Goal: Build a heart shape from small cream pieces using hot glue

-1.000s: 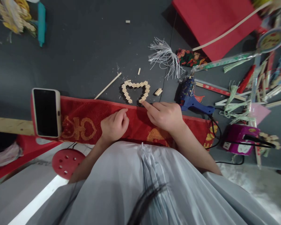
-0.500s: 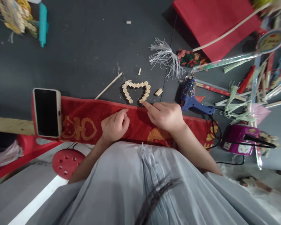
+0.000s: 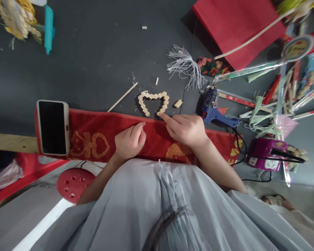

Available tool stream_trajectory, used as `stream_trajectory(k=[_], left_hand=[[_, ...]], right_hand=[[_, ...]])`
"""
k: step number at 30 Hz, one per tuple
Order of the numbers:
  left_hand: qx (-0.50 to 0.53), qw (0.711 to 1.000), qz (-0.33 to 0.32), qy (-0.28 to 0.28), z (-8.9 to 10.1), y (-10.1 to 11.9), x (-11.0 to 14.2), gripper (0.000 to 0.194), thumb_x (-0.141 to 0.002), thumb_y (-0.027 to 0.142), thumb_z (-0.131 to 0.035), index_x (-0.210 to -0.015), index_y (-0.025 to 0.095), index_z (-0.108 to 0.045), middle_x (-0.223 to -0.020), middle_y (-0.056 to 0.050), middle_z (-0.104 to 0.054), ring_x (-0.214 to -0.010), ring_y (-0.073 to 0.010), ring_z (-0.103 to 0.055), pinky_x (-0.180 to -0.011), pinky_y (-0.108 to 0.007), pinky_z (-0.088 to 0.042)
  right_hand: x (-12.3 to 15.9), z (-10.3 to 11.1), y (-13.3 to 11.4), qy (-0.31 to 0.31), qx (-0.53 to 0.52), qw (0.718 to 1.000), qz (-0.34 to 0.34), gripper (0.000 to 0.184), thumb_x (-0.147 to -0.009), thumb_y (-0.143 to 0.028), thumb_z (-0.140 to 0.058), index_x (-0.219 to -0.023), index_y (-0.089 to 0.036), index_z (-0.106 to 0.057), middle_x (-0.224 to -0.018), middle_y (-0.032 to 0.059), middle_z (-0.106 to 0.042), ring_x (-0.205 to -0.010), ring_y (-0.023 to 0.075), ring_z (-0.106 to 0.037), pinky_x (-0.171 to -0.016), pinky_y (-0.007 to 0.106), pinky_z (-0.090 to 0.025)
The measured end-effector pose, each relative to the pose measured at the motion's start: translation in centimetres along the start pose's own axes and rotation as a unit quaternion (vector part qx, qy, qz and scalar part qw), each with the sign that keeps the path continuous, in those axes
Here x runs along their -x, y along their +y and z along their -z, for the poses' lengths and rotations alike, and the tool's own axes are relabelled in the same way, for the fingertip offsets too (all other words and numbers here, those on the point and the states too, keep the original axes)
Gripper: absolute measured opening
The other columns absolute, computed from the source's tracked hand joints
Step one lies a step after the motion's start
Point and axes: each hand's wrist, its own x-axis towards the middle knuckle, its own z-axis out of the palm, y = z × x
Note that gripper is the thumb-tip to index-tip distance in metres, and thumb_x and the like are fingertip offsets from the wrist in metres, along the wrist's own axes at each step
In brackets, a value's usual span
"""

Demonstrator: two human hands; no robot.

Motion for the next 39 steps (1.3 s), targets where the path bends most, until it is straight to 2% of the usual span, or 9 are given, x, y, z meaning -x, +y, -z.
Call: stream_trajectory(k=[3,8,14,19,22,25,29,34,39], left_hand=[[-0.035,0.999,-0.024,-0.01,0.1,0.0,-0.1,0.031,-0.093,0.018,-0.048,-0.111,0.018,-0.073,-0.075,-0.002,-0.076,-0.058,-0.0127,-0.066,-0.058,-0.024,-0.045],[-0.067,0.996,-0.055,-0.003,0.4,0.1,-0.3,0.035,-0.091,0.016,-0.05,-0.117,0.019,-0.073,-0.067,0.0,-0.07,-0.055,-0.0127,-0.061,-0.057,-0.026,-0.042],[-0.045,0.998,-0.014,-0.043,0.4,0.2,-0.1,0.035,-0.093,0.02,-0.049,-0.12,0.021,-0.071,-0.067,0.0,-0.071,-0.056,-0.0127,-0.062,-0.057,-0.026,-0.043],[0.017,0.997,0.02,-0.07,1.2,-0.1,-1.3,0.04,-0.093,0.019,-0.046,-0.128,0.02,-0.066,-0.081,-0.003,-0.076,-0.062,-0.0136,-0.067,-0.06,-0.024,-0.046],[0.017,0.99,0.046,-0.135,2.2,-0.4,-3.0,0.042,-0.093,0.019,-0.043,-0.129,0.022,-0.065,-0.094,-0.003,-0.078,-0.075,-0.015,-0.072,-0.064,-0.023,-0.047],[0.029,0.98,0.047,-0.191,2.8,-0.6,-4.6,0.039,-0.092,0.02,-0.042,-0.12,0.023,-0.07,-0.097,-0.003,-0.079,-0.083,-0.0174,-0.074,-0.065,-0.024,-0.048],[0.033,0.972,0.045,-0.23,2.9,-0.6,-5.9,0.038,-0.09,0.02,-0.043,-0.112,0.022,-0.073,-0.1,-0.005,-0.079,-0.084,-0.0205,-0.074,-0.066,-0.027,-0.05],[0.051,0.97,0.049,-0.234,2.7,-0.6,-6.8,0.039,-0.091,0.02,-0.044,-0.116,0.022,-0.073,-0.102,-0.006,-0.079,-0.087,-0.0223,-0.075,-0.07,-0.03,-0.053],[0.048,0.978,0.038,-0.199,2.4,-1.0,-8.0,0.041,-0.092,0.019,-0.043,-0.121,0.022,-0.071,-0.103,-0.005,-0.079,-0.086,-0.0217,-0.075,-0.07,-0.029,-0.052]], right_hand=[[0.0,-0.1,0.0,0.014,0.007,1.0,0.008,0.037,-0.097,-0.018,-0.045,-0.115,-0.022,-0.077,-0.055,-0.0007,-0.057,-0.053,0.0096,-0.039,-0.052,0.028,-0.023],[0.1,-0.3,0.0,0.108,0.027,0.993,0.049,0.033,-0.097,-0.015,-0.049,-0.108,-0.02,-0.079,-0.053,-0.0019,-0.056,-0.053,0.0095,-0.04,-0.051,0.028,-0.025],[0.2,-0.3,0.0,0.074,0.024,0.996,0.04,0.033,-0.097,-0.017,-0.049,-0.113,-0.022,-0.078,-0.055,-0.0017,-0.057,-0.054,0.0095,-0.041,-0.053,0.027,-0.024],[0.2,-0.1,0.1,0.054,0.017,0.998,0.035,0.035,-0.098,-0.018,-0.046,-0.112,-0.021,-0.077,-0.055,-0.0017,-0.057,-0.053,0.0094,-0.04,-0.052,0.028,-0.024],[0.2,-0.2,0.2,0.063,0.019,0.997,0.041,0.035,-0.099,-0.018,-0.045,-0.113,-0.022,-0.077,-0.055,-0.0017,-0.057,-0.053,0.0094,-0.04,-0.052,0.028,-0.024],[0.2,-0.3,0.1,0.091,0.034,0.994,0.054,0.034,-0.099,-0.018,-0.046,-0.111,-0.022,-0.078,-0.054,-0.0018,-0.056,-0.053,0.0096,-0.041,-0.052,0.028,-0.024],[0.2,-0.4,0.1,0.056,0.055,0.996,0.036,0.036,-0.098,-0.02,-0.045,-0.113,-0.022,-0.077,-0.055,-0.0015,-0.057,-0.053,0.01,-0.042,-0.053,0.029,-0.024],[0.2,-0.4,0.1,0.051,0.044,0.997,0.034,0.036,-0.099,-0.019,-0.044,-0.114,-0.022,-0.077,-0.055,-0.0016,-0.057,-0.053,0.01,-0.041,-0.053,0.028,-0.023],[0.3,-0.4,0.1,0.051,0.043,0.997,0.038,0.037,-0.098,-0.018,-0.044,-0.117,-0.023,-0.075,-0.056,-0.0012,-0.058,-0.053,0.0099,-0.042,-0.053,0.029,-0.023]])
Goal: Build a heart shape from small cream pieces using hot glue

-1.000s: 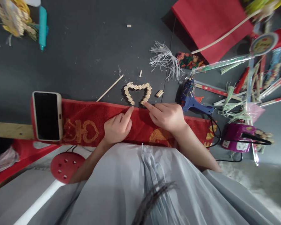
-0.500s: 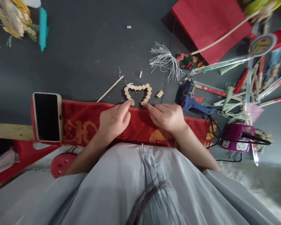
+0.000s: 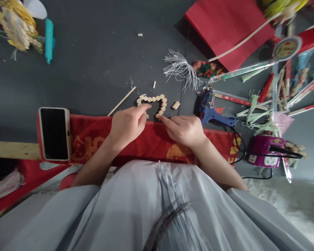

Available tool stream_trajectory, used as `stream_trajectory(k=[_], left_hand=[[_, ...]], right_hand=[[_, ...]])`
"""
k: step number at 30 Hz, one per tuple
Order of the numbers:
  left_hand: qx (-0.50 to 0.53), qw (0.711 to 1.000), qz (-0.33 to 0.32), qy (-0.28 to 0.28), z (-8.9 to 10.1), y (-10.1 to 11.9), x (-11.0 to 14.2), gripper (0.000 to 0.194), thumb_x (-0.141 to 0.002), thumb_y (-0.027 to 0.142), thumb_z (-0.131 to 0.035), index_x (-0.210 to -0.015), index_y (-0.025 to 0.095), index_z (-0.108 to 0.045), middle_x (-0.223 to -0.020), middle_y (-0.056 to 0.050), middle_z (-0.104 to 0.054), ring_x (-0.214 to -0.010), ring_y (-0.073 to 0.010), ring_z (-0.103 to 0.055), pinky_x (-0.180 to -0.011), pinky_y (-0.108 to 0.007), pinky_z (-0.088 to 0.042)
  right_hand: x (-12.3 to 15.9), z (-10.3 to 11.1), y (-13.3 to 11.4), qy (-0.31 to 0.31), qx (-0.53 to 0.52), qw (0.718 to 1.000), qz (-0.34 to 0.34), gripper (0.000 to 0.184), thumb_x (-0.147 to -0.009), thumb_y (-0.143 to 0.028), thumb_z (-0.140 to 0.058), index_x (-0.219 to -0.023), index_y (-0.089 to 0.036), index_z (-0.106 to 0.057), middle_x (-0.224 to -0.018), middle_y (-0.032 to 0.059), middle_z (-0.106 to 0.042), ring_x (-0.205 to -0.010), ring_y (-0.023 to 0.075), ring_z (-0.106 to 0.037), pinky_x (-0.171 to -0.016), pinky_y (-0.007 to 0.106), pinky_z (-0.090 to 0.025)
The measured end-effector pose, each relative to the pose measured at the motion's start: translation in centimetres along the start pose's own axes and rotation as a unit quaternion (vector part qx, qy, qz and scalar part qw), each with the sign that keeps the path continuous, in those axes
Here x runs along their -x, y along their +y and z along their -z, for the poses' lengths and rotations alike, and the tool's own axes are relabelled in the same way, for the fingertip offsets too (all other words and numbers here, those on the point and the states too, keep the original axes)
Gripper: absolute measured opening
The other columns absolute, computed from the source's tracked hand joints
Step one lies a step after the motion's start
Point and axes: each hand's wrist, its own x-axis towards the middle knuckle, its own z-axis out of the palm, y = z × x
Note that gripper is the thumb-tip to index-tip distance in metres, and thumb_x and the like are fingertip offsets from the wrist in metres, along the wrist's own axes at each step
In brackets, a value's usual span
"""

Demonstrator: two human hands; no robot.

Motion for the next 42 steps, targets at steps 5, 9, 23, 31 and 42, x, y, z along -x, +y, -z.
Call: stream_trajectory(k=[5,9,23,31,42], left_hand=[[-0.007,1.0,-0.002,0.007,0.3,0.0,-0.6,0.043,-0.091,0.017,-0.042,-0.123,0.023,-0.071,-0.099,-0.004,-0.079,-0.083,-0.0196,-0.074,-0.07,-0.028,-0.05],[0.023,0.998,-0.032,-0.047,0.2,0.5,0.0,0.037,-0.089,0.018,-0.044,-0.108,0.023,-0.076,-0.098,-0.004,-0.079,-0.082,-0.0211,-0.074,-0.068,-0.028,-0.05],[0.003,0.999,-0.03,0.023,1.0,0.2,-1.7,0.039,-0.09,0.016,-0.045,-0.115,0.023,-0.074,-0.099,-0.003,-0.079,-0.08,-0.0177,-0.073,-0.069,-0.027,-0.048],[-0.007,1.0,-0.013,-0.019,-0.4,1.5,0.4,0.025,-0.092,0.027,-0.054,-0.109,0.021,-0.071,-0.084,-0.003,-0.077,-0.075,-0.0184,-0.073,-0.062,-0.027,-0.046],[-0.089,0.995,0.027,-0.044,-2.2,3.4,0.9,0.029,-0.1,0.031,-0.043,-0.101,0.021,-0.07,-0.091,-0.006,-0.077,-0.077,-0.0205,-0.071,-0.054,-0.029,-0.034]], right_hand=[[-0.1,0.1,0.0,0.004,0.01,1.0,0.002,0.038,-0.098,-0.018,-0.044,-0.117,-0.023,-0.076,-0.055,-0.0012,-0.059,-0.052,0.0101,-0.043,-0.052,0.029,-0.023],[-0.2,0.0,-0.1,0.061,0.017,0.998,0.014,0.033,-0.099,-0.02,-0.047,-0.109,-0.022,-0.079,-0.054,-0.0016,-0.059,-0.051,0.0094,-0.044,-0.051,0.029,-0.023],[-0.2,0.2,0.0,-0.031,-0.015,0.999,-0.016,0.039,-0.1,-0.021,-0.041,-0.119,-0.022,-0.075,-0.057,-0.0001,-0.061,-0.052,0.0098,-0.042,-0.051,0.029,-0.022],[-0.2,0.2,0.0,-0.035,-0.043,0.998,-0.027,0.037,-0.1,-0.022,-0.042,-0.117,-0.023,-0.075,-0.057,0.0002,-0.061,-0.053,0.0101,-0.042,-0.052,0.029,-0.023],[-0.5,0.2,-0.4,-0.039,-0.023,0.998,-0.034,0.036,-0.101,-0.023,-0.042,-0.108,-0.022,-0.078,-0.056,0.0005,-0.06,-0.053,0.0106,-0.044,-0.053,0.029,-0.023]])
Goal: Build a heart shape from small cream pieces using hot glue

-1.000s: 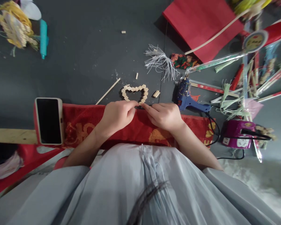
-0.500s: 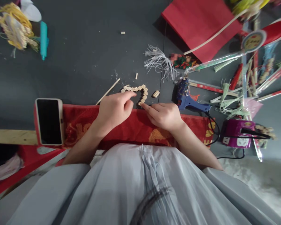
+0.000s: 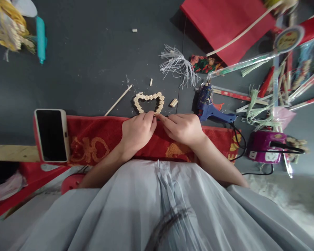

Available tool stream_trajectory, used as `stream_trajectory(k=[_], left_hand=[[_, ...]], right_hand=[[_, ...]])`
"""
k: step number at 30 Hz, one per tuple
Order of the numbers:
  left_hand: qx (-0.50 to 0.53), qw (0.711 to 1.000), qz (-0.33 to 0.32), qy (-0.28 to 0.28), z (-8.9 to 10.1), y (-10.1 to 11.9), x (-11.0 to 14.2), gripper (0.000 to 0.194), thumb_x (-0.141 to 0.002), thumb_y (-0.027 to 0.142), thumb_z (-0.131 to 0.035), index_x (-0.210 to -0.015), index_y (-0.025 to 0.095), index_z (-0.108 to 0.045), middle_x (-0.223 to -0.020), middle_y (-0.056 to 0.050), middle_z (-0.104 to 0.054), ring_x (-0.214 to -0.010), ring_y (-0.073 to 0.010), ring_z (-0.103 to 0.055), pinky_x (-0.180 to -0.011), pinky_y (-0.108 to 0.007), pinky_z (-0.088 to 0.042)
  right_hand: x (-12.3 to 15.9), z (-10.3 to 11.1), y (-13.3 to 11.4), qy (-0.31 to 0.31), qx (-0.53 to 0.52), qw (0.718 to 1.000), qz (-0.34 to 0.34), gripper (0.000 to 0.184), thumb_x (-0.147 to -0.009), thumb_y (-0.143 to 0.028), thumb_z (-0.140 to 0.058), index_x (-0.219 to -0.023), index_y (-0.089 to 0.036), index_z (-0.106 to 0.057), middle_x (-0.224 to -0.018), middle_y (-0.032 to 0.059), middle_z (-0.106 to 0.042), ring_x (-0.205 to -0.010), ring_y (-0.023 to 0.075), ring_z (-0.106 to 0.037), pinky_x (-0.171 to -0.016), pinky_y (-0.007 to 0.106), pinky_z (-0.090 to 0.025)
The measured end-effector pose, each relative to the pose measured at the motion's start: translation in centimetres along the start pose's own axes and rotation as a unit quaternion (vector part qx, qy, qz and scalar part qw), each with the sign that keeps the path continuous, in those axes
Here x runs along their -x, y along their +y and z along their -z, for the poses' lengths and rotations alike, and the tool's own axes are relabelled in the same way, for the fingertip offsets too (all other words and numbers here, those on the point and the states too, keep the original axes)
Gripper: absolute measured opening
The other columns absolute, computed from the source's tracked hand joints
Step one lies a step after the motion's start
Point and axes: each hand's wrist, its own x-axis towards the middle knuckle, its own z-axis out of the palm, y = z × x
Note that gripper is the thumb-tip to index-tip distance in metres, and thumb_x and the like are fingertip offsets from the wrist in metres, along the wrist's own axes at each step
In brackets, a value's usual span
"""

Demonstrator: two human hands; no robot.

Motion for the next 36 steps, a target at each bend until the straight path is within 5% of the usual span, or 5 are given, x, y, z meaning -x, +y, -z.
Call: stream_trajectory(k=[5,14,26,31,36], left_hand=[[-0.011,1.0,-0.004,0.021,-0.4,0.0,-0.1,0.026,-0.098,0.03,-0.045,-0.091,0.021,-0.068,-0.081,-0.005,-0.075,-0.075,-0.0206,-0.071,-0.054,-0.03,-0.033],[0.009,1.0,0.011,0.026,-0.8,-0.3,-0.1,0.025,-0.096,0.033,-0.047,-0.09,0.02,-0.068,-0.079,-0.007,-0.073,-0.072,-0.0217,-0.069,-0.054,-0.03,-0.034],[0.002,0.998,0.037,0.048,-1.1,0.1,-0.6,0.031,-0.095,0.043,-0.049,-0.099,0.019,-0.067,-0.082,-0.007,-0.074,-0.074,-0.0219,-0.07,-0.055,-0.029,-0.037],[-0.015,0.997,0.034,0.062,-1.3,0.2,-0.7,0.027,-0.095,0.039,-0.049,-0.096,0.021,-0.068,-0.079,-0.005,-0.074,-0.07,-0.0211,-0.069,-0.053,-0.029,-0.035],[-0.005,0.997,0.014,0.082,-1.5,-0.1,-0.4,0.026,-0.095,0.039,-0.049,-0.095,0.021,-0.068,-0.078,-0.005,-0.074,-0.069,-0.0199,-0.068,-0.052,-0.028,-0.034]], right_hand=[[0.1,0.0,0.5,0.055,-0.042,0.998,0.007,0.037,-0.097,-0.021,-0.042,-0.108,-0.02,-0.078,-0.058,0.0,-0.065,-0.053,0.0109,-0.051,-0.053,0.027,-0.029],[-0.4,0.7,1.0,0.065,-0.095,0.989,-0.097,0.035,-0.087,-0.018,-0.046,-0.102,-0.019,-0.077,-0.075,0.0025,-0.076,-0.058,0.012,-0.061,-0.055,0.025,-0.036],[-0.1,5.1,3.1,-0.027,-0.014,0.962,-0.27,0.018,-0.089,-0.03,-0.054,-0.088,-0.021,-0.069,-0.067,0.0026,-0.063,-0.063,0.0167,-0.056,-0.057,0.029,-0.032],[3.0,7.0,5.0,-0.027,0.058,0.952,-0.3,0.022,-0.09,-0.03,-0.056,-0.106,-0.021,-0.068,-0.093,0.0106,-0.067,-0.086,0.0258,-0.061,-0.072,0.036,-0.043],[5.4,6.4,6.2,-0.1,0.094,0.951,-0.279,0.043,-0.082,-0.029,-0.068,-0.123,-0.014,-0.064,-0.107,0.02,-0.067,-0.098,0.0329,-0.061,-0.084,0.042,-0.046]])
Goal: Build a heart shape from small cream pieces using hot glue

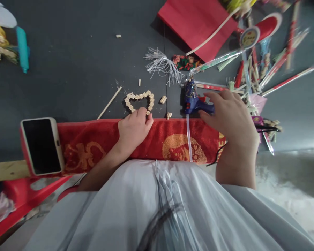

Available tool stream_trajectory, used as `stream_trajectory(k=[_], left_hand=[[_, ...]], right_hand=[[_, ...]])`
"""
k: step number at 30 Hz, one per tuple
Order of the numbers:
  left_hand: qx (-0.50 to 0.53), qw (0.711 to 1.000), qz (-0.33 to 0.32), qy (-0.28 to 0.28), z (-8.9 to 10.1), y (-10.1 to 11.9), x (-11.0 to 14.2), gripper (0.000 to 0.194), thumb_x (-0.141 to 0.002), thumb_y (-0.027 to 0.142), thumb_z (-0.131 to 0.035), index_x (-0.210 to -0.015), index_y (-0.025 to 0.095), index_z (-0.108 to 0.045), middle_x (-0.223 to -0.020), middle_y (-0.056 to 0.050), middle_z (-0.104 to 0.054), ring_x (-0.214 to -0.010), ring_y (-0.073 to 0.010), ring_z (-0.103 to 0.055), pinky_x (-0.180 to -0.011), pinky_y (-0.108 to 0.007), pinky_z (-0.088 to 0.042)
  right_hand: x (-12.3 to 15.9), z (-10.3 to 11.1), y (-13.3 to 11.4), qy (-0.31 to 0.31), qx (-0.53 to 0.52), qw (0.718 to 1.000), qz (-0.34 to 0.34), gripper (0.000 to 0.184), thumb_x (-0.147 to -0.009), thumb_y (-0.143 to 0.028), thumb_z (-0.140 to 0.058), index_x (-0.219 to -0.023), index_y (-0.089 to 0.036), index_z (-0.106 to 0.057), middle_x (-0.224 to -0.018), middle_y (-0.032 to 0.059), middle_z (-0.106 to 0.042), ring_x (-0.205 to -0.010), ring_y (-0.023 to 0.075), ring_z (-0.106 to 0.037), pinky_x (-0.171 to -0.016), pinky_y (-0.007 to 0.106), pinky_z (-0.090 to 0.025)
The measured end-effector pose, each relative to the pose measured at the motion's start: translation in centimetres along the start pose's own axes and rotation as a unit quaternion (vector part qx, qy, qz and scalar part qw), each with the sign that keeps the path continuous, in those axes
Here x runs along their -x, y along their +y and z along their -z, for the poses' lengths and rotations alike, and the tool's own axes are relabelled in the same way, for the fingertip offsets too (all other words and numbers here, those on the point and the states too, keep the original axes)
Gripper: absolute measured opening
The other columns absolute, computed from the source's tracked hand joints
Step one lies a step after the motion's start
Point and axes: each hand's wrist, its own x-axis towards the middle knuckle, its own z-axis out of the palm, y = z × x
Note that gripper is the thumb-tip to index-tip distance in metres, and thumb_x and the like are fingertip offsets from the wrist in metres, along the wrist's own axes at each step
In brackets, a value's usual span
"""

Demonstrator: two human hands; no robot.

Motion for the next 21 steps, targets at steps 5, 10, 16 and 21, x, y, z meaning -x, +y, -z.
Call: stream_trajectory(k=[5,10,16,21], left_hand=[[0.02,1.0,-0.005,-0.006,0.1,-0.2,0.3,0.028,-0.095,0.039,-0.048,-0.098,0.02,-0.068,-0.086,-0.007,-0.076,-0.071,-0.0199,-0.068,-0.053,-0.028,-0.034],[0.031,0.999,0.006,-0.016,-0.1,-0.3,0.3,0.029,-0.095,0.037,-0.047,-0.102,0.019,-0.069,-0.091,-0.009,-0.076,-0.074,-0.0216,-0.07,-0.055,-0.029,-0.036],[0.028,0.999,-0.004,0.024,0.6,-0.4,0.9,0.03,-0.095,0.04,-0.049,-0.106,0.019,-0.067,-0.091,-0.008,-0.076,-0.075,-0.0212,-0.07,-0.056,-0.028,-0.039],[0.014,0.998,-0.06,-0.004,4.0,0.4,-0.2,0.033,-0.1,0.035,-0.038,-0.112,0.021,-0.066,-0.091,-0.005,-0.075,-0.077,-0.019,-0.071,-0.059,-0.028,-0.042]], right_hand=[[-0.6,-1.5,0.0,-0.001,0.017,1.0,0.023,0.036,-0.082,-0.026,-0.066,-0.115,-0.013,-0.066,-0.1,0.0178,-0.069,-0.098,0.0328,-0.059,-0.087,0.044,-0.045],[-0.2,-1.6,0.1,0.004,0.043,0.997,0.062,0.03,-0.088,-0.027,-0.06,-0.115,-0.014,-0.065,-0.101,0.0153,-0.066,-0.098,0.0305,-0.057,-0.086,0.041,-0.044],[1.3,-0.9,-0.1,-0.009,0.023,0.999,0.043,0.039,-0.089,-0.029,-0.056,-0.125,-0.014,-0.059,-0.105,0.0157,-0.063,-0.101,0.0314,-0.056,-0.087,0.043,-0.045],[1.7,-0.9,-0.1,0.008,-0.018,1.0,0.02,0.046,-0.09,-0.025,-0.051,-0.134,-0.013,-0.052,-0.116,0.0174,-0.061,-0.107,0.0314,-0.057,-0.087,0.042,-0.047]])
